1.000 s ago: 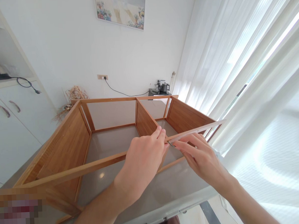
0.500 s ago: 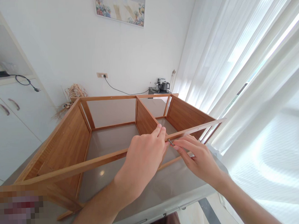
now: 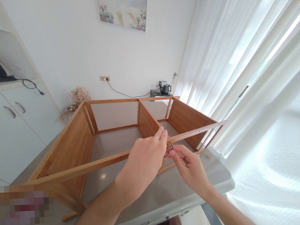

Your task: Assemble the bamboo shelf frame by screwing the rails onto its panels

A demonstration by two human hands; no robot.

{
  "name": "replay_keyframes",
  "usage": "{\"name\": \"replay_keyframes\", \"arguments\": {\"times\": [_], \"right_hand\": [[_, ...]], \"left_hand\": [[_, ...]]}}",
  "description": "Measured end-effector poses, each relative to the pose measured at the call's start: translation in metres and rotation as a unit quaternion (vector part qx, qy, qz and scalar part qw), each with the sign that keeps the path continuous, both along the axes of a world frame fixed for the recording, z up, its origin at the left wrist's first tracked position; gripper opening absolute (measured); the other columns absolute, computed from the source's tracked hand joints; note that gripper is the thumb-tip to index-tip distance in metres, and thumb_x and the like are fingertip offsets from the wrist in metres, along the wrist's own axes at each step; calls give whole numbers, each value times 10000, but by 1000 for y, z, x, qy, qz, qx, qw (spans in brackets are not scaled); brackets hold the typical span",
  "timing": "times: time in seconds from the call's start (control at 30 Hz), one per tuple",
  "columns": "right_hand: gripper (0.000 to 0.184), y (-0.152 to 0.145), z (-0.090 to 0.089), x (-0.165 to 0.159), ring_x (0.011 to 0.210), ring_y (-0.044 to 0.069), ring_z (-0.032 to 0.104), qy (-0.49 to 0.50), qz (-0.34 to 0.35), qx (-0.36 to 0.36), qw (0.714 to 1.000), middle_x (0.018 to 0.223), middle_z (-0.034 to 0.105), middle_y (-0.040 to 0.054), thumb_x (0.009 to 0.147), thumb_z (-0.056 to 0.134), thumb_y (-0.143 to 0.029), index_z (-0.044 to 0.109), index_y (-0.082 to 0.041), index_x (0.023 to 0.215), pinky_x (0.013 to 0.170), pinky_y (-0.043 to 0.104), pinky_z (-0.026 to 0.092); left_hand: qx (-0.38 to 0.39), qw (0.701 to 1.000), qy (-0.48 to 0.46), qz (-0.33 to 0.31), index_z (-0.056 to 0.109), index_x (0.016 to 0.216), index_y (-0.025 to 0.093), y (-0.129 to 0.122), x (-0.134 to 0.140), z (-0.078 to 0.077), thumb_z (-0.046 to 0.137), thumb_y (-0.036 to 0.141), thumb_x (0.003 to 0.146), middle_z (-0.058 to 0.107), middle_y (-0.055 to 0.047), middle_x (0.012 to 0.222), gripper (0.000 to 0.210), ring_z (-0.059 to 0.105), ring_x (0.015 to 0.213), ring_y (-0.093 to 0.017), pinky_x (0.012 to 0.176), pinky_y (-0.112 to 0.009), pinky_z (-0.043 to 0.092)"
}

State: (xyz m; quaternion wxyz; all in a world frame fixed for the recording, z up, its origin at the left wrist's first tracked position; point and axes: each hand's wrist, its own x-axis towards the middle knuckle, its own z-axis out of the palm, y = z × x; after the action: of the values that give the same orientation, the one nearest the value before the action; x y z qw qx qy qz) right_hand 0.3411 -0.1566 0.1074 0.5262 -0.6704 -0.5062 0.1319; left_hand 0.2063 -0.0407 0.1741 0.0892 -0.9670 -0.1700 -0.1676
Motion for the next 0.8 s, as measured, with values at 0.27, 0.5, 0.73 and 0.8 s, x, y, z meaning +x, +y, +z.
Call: {"name": "replay_keyframes", "arguments": {"times": [0.27, 0.5, 0.73, 0.8], "right_hand": [[254, 3, -2, -4, 987, 221, 708, 34, 1, 34, 999, 1029, 742, 78, 958, 559, -407, 665, -223, 1096, 750, 293, 603], [233, 4, -6, 0, 943, 206, 700, -4, 5, 46, 999, 1027, 730, 64, 962, 549, -397, 658, -230, 1084, 799, 312, 587], [235, 6, -3, 0, 923, 195, 691, -14, 16, 51, 998, 979, 728, 61, 986, 507, -379, 656, -218, 1071, 797, 293, 567], [238, 5, -3, -2, 916, 196, 692, -7, 17, 47, 999, 964, 728, 59, 985, 508, -384, 653, -218, 1075, 792, 291, 569]], "left_hand": [[-9, 1000, -4, -5, 414, 1447, 147, -1, -1, 3, 399, 265, 1005, 480, -182, 1469, 458, 724, 835, -193, 548, -278, 503], [-6, 1000, -4, -11, 472, 1379, 157, -3, -3, 8, 413, 252, 1000, 505, -171, 1451, 395, 725, 804, -185, 530, -259, 484], [-5, 1000, -25, -13, 436, 1425, 144, -1, -1, 1, 411, 240, 1001, 456, -173, 1488, 435, 722, 874, -176, 572, -260, 505], [-5, 999, -27, -17, 442, 1426, 143, -1, -1, 0, 421, 240, 999, 454, -166, 1490, 439, 722, 883, -172, 583, -259, 512]]}}
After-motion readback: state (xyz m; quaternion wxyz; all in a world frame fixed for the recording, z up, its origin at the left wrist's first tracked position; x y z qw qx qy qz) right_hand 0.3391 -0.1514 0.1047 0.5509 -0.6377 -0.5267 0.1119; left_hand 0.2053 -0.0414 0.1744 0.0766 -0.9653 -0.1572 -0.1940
